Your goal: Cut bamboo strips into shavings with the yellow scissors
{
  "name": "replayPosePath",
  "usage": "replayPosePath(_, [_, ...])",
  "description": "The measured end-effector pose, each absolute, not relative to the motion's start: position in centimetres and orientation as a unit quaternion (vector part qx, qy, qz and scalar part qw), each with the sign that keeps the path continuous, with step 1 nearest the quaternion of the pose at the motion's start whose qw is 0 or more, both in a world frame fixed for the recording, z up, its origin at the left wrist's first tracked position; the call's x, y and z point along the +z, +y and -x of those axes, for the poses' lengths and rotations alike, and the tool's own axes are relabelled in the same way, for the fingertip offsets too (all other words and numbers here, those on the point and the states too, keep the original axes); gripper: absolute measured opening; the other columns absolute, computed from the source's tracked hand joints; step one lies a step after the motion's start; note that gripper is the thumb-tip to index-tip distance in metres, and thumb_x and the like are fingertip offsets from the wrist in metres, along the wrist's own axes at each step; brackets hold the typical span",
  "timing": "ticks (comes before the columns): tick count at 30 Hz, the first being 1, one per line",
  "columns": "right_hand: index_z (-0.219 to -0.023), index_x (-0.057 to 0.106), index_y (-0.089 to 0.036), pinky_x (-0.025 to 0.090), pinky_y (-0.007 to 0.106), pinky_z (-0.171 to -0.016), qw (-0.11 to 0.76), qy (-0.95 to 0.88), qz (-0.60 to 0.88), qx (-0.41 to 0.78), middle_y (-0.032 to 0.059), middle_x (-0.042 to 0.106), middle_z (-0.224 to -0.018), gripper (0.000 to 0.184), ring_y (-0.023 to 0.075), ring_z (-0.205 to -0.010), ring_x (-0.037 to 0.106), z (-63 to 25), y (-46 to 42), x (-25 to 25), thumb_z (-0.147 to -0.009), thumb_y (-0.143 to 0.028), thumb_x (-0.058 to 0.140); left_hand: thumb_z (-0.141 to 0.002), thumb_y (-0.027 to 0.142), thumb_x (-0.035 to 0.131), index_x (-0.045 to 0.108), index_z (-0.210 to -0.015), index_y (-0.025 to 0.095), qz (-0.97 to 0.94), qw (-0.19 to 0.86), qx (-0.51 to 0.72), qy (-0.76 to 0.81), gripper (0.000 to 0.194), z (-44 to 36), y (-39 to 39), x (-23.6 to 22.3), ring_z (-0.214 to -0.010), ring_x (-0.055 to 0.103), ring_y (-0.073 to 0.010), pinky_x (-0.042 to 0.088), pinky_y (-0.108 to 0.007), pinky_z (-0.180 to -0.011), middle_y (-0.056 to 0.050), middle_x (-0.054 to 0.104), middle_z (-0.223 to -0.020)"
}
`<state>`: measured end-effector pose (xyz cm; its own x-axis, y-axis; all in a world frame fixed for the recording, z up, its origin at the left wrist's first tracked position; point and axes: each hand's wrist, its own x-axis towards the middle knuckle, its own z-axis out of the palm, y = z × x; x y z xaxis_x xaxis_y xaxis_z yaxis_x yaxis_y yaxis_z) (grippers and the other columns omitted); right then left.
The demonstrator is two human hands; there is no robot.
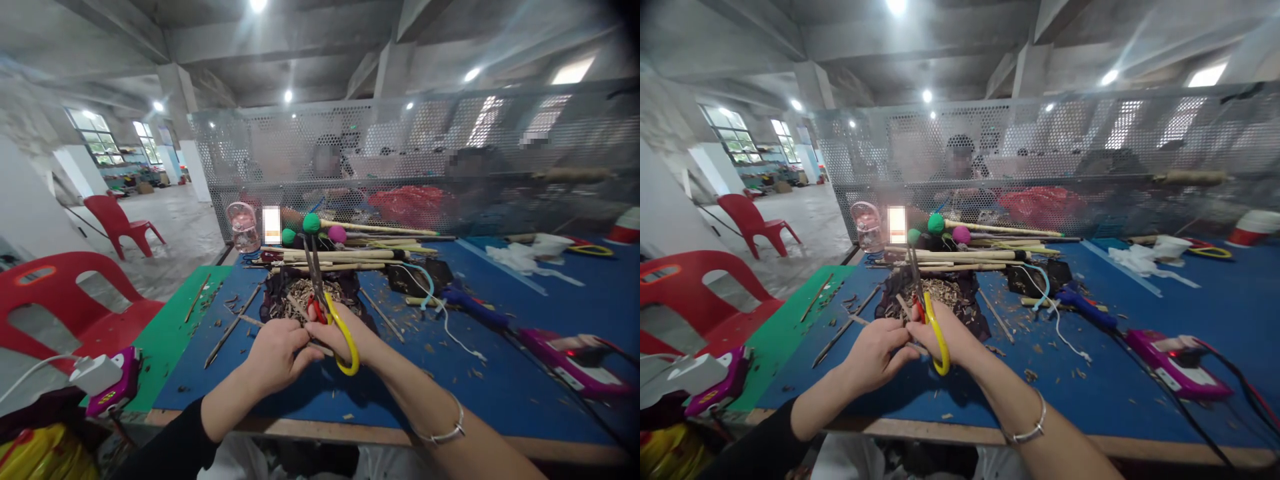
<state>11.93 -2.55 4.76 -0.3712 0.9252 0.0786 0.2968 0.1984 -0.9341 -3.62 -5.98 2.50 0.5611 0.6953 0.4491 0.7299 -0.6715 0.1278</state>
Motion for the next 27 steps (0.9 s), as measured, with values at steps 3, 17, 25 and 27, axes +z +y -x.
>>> replayPosePath(3, [-0.064,0.046,-0.018,0.038,0.022,-0.059,0.327,-0.747,0.440,0.375,-0.0034,0.047,-0.062,0.005,0.0106,-0.060,0.043,-12.1,-3.3,4.7,-0.064,-0.015,0.049,-0.084,0.047,0.041,0.054,-0.058,0.017,0.888,0.086,-0.241,-0.382,0.042,3.7,-5.9,2.2,-0.052,0.046,-0.0122,0.028,-0.025,-0.050,-0.002,0.051,-0.054])
replayPosePath(17, [-0.068,0.030,-0.023,0.038,0.023,-0.044,0.416,-0.539,0.373,0.631,-0.0116,0.039,-0.045,0.032,0.0070,-0.039,0.036,-15.1,-2.1,1.6,-0.064,-0.032,0.060,-0.088,0.038,0.032,0.063,-0.066,0.019,0.778,0.124,-0.169,-0.593,0.042,13.1,0.1,0.9,-0.067,0.054,-0.0168,0.036,-0.028,-0.064,-0.006,0.060,-0.066])
replayPosePath(25, [-0.068,0.032,-0.022,0.036,0.020,-0.042,0.458,-0.518,0.392,0.607,-0.0113,0.040,-0.046,0.032,0.0070,-0.040,0.039,-12.4,-1.0,1.4,-0.062,-0.033,0.061,-0.084,0.043,0.040,0.067,-0.086,0.015,0.709,-0.186,-0.404,-0.547,0.039,5.6,-0.2,1.9,-0.077,0.055,-0.0184,0.040,-0.029,-0.071,-0.007,0.064,-0.080])
replayPosePath(27, [-0.067,0.033,-0.022,0.035,0.020,-0.041,0.450,-0.546,0.408,0.577,-0.0104,0.040,-0.046,0.028,0.0074,-0.040,0.039,-12.0,-0.4,1.6,-0.064,-0.034,0.059,-0.079,0.051,0.044,0.066,-0.078,0.013,0.632,-0.432,-0.404,-0.501,0.044,2.8,-0.3,1.9,-0.057,0.051,-0.0129,0.037,-0.024,-0.055,-0.003,0.059,-0.063])
